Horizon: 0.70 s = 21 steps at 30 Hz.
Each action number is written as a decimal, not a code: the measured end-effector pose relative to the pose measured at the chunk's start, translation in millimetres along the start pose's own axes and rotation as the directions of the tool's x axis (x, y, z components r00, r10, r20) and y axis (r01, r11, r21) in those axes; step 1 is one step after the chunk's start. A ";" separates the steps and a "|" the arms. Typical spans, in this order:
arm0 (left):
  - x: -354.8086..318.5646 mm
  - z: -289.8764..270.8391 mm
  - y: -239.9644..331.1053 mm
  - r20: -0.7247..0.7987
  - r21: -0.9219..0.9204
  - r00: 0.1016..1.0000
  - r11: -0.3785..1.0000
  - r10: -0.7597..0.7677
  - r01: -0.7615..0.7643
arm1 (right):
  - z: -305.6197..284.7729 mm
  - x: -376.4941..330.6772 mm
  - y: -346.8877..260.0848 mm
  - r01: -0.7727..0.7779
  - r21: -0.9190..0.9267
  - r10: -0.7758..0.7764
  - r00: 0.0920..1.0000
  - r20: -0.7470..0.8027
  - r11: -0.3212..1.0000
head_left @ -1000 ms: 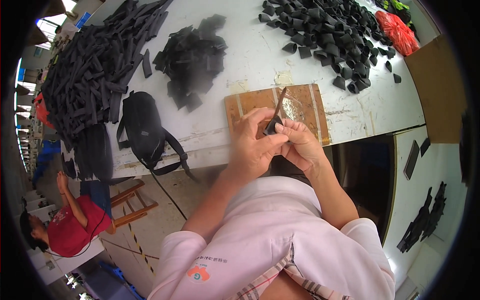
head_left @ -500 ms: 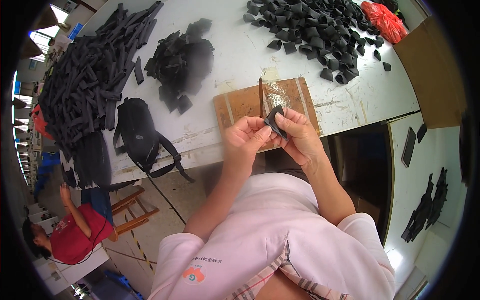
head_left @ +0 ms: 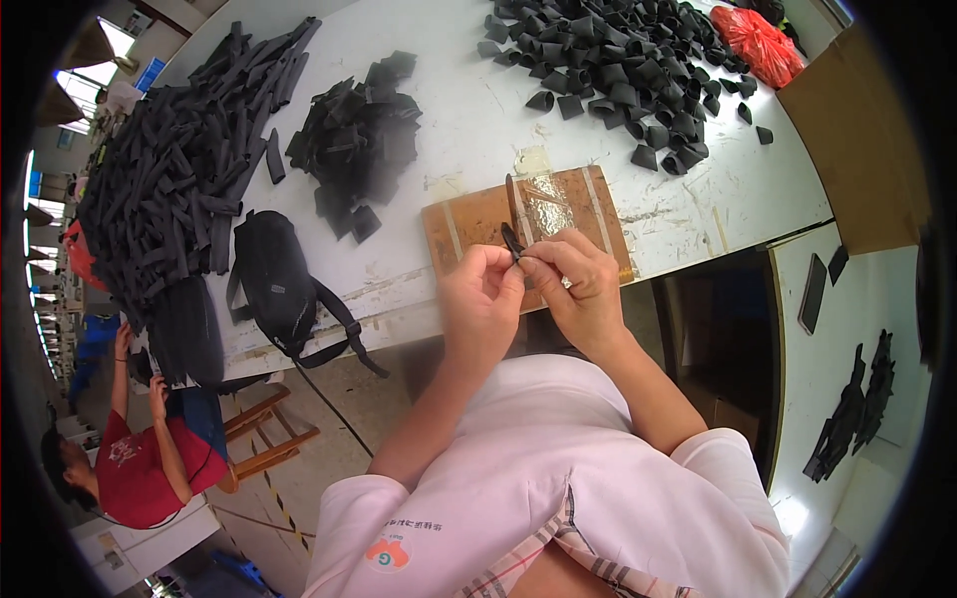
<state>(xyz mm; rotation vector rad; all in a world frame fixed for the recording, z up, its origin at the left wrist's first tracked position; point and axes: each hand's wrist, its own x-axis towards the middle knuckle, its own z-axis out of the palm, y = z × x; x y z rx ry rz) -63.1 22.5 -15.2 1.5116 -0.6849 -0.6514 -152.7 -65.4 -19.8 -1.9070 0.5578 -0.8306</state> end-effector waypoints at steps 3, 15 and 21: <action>-4.2 2.6 -8.5 -0.082 0.327 0.988 0.940 0.129 -0.096 | 5.2 5.1 -4.5 0.265 -0.308 -0.270 0.963 0.030 0.914; 13.4 -23.6 14.7 0.260 -0.745 0.935 0.566 -0.242 0.354 | 8.2 17.9 0.6 -0.350 0.538 0.334 0.933 0.132 0.766; 11.3 -4.6 8.9 -0.292 -0.043 0.951 0.992 0.100 -0.117 | 17.2 8.0 3.5 -0.600 0.778 0.250 0.737 0.628 -0.185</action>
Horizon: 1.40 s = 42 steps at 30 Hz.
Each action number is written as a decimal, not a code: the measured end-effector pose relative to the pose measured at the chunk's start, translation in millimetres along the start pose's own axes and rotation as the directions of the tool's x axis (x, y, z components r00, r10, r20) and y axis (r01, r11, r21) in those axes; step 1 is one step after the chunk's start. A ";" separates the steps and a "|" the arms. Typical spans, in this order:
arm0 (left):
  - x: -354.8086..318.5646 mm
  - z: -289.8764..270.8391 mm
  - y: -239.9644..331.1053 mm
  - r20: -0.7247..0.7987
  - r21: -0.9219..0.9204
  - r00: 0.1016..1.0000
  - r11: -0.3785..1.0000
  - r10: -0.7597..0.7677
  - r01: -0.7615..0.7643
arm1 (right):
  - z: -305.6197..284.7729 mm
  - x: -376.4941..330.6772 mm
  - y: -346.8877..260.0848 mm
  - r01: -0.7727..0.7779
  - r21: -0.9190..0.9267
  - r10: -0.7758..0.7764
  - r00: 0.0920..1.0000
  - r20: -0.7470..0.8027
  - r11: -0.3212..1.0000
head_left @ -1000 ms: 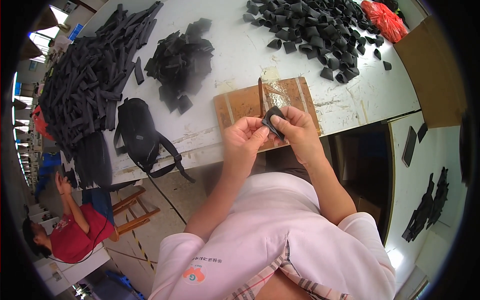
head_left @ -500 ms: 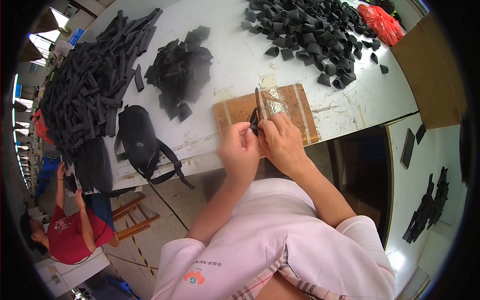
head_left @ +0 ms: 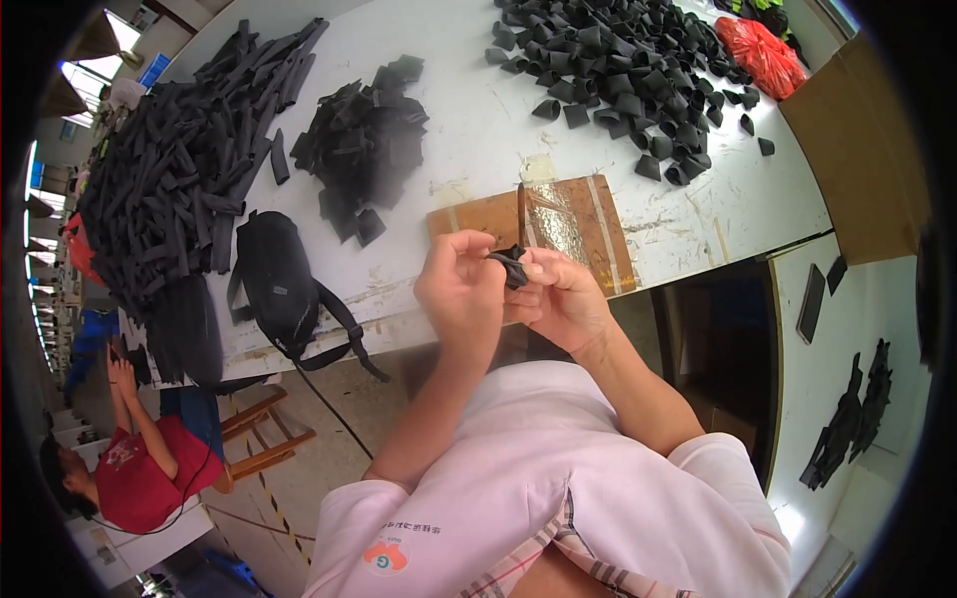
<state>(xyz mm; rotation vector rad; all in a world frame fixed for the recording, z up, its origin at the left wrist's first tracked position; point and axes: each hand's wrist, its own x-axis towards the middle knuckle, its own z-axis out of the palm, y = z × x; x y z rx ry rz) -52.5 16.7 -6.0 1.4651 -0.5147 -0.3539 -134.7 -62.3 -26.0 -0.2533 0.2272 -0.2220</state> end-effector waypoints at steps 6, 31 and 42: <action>15.1 -9.4 10.4 0.221 -0.385 0.954 0.881 -0.200 0.274 | 28.9 0.0 -34.1 0.059 -0.651 -0.138 0.988 -0.071 0.757; 48.9 2.4 22.2 0.345 -0.004 0.890 0.948 0.299 -0.317 | 40.2 11.7 -53.0 0.364 -0.770 -0.456 0.644 0.614 -0.523; 44.0 1.6 28.4 0.360 0.045 0.898 0.957 0.253 -0.287 | 38.3 14.6 -46.8 0.395 -0.831 -0.486 0.678 0.551 -0.392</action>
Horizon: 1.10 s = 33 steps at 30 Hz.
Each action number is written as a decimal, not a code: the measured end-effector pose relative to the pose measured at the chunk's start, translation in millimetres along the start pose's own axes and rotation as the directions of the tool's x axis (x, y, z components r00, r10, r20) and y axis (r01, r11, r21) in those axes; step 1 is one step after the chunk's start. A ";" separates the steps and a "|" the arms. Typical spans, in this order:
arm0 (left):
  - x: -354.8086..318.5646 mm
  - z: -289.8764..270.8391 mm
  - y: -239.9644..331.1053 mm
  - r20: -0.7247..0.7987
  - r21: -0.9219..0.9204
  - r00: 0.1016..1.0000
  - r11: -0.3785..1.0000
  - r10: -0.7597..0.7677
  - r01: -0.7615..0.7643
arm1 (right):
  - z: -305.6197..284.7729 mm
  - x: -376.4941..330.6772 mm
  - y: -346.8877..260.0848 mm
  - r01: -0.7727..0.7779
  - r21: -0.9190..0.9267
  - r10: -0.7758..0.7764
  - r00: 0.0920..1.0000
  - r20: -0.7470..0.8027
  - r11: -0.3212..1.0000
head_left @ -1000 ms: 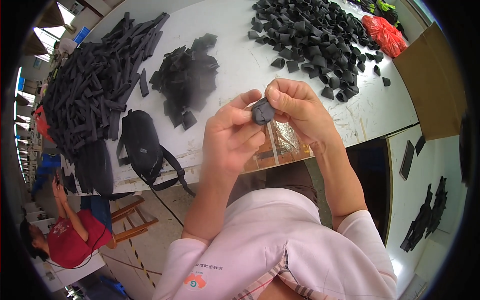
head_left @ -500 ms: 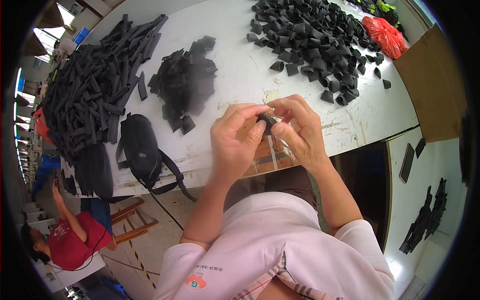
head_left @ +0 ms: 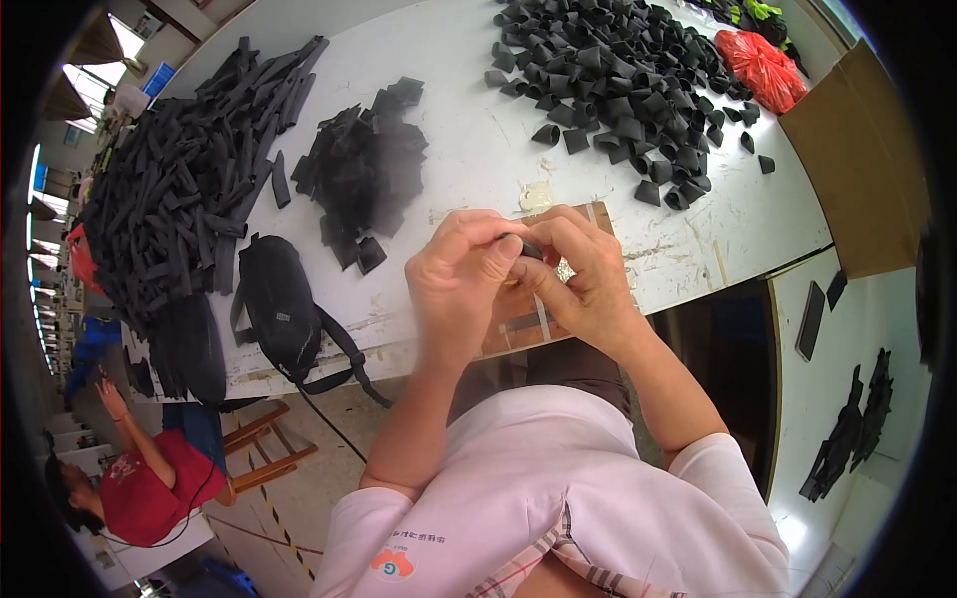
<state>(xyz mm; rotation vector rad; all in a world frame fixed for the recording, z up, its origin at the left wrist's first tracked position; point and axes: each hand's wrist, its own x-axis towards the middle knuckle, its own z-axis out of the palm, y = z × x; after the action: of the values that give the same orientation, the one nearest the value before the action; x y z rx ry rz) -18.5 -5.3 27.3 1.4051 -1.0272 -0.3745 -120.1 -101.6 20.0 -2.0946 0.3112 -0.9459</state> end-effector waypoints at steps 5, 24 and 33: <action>-6.0 -10.9 -17.8 0.044 -0.895 0.946 0.408 -0.320 0.180 | -4.1 9.0 -16.9 -0.081 0.080 0.081 0.997 0.003 0.994; -17.8 -0.8 -24.7 0.008 -0.243 0.942 0.913 -0.336 0.328 | -9.2 6.2 -5.6 -0.126 0.169 0.119 0.992 0.051 0.978; -23.5 -21.4 72.1 0.550 -0.834 0.783 0.240 0.289 0.497 | -1.1 7.8 86.0 -0.552 0.334 0.606 0.792 -0.079 0.764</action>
<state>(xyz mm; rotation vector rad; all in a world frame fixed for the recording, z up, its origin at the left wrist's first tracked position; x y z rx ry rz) -39.8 39.8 88.2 0.0807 -0.8562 -1.4287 -107.3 -162.1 -40.3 -1.4887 0.8166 -0.7401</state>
